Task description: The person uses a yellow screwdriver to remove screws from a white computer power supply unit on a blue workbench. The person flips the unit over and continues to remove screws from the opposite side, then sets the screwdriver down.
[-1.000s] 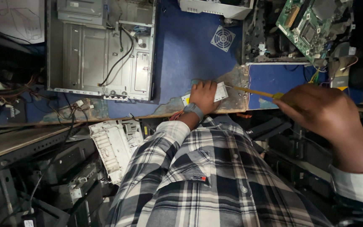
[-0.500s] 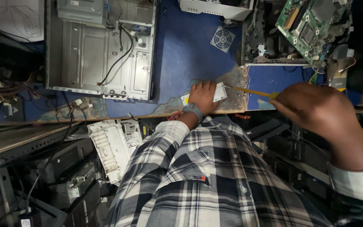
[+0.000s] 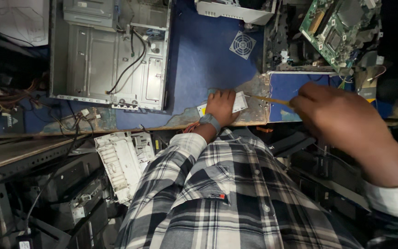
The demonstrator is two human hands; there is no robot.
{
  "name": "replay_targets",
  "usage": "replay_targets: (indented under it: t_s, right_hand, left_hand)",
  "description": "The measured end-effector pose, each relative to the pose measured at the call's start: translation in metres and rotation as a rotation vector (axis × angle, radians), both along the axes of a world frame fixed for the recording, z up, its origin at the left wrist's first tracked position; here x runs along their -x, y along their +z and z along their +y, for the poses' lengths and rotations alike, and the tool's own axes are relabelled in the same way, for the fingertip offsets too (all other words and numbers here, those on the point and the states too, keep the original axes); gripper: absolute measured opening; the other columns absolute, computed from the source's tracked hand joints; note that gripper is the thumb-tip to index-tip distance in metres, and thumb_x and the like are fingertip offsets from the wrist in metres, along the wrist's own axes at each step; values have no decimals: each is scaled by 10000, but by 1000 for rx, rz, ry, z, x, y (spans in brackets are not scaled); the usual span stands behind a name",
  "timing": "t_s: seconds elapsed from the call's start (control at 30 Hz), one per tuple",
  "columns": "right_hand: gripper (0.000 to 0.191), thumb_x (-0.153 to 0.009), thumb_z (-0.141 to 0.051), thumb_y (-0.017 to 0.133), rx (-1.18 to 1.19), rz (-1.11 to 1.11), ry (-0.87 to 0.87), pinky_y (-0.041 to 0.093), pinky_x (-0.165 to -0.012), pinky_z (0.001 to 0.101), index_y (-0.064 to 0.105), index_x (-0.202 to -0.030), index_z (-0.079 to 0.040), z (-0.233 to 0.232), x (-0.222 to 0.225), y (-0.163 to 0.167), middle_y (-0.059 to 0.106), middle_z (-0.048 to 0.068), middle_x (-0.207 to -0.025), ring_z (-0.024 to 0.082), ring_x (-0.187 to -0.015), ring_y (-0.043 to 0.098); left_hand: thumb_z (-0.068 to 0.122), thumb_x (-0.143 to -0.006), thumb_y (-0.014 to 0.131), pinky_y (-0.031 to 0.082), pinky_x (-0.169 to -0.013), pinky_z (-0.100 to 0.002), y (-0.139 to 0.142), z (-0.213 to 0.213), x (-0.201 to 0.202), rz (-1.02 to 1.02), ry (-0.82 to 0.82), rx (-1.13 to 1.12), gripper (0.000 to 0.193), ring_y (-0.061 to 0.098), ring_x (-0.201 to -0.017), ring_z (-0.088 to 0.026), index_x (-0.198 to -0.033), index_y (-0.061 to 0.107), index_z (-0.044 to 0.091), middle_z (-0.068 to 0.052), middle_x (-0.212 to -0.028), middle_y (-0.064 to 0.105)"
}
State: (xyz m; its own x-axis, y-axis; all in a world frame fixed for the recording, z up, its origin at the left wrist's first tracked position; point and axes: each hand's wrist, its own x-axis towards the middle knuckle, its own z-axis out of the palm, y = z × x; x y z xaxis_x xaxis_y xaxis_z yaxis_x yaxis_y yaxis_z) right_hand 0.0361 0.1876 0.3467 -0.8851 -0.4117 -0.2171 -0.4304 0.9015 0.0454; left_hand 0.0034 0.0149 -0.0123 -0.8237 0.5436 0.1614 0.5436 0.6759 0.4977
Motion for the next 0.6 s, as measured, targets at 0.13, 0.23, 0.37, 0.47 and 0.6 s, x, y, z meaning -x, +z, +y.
replay_targets:
  t_s: [0.13,0.23,0.37,0.47,0.6]
  right_hand:
    - [53,-856,-195,725,-193,79,107,533,-552,372,718,-896,-161,-10,1,-2,646,18,-760,224,-749,694]
    - [179,-952,-272,679,-315,40,13,532,-540,353,678,-819,-152,-20,3,-10,641,13,-722,216,-654,687]
    - [236,-829,-321,689,-306,27,10,518,-493,340,694,-944,-114,-18,5,-14,651,15,-764,214,-588,672]
    - [142,-793,-136,693,-207,171,133,524,-526,346,703,-929,-95,-13,7,-14,667,42,-838,230,-657,686]
    - [102,-854,-212,704,-165,198,162,559,-690,415,685,-858,-112,-15,6,-19,675,40,-794,269,-824,714]
  left_hand:
    - [435,-695,813,436,-892,-499,-1,0,0,28,0,-50,711,572,-1084,-342,-1257,588,62,-118,-1212,625]
    - [434,-708,812,434,-892,-497,-2,0,0,23,-1,-36,691,573,-1085,-341,-1253,595,68,-114,-1204,625]
    - [442,-698,815,437,-893,-498,-3,0,1,24,0,-40,698,577,-1087,-338,-1246,597,68,-113,-1200,626]
    - [439,-697,818,439,-888,-497,-3,1,1,44,1,-50,704,578,-1079,-337,-1250,597,62,-114,-1196,626]
    - [427,-697,824,438,-886,-502,-2,1,1,32,10,-60,679,581,-1081,-334,-1231,604,69,-106,-1190,628]
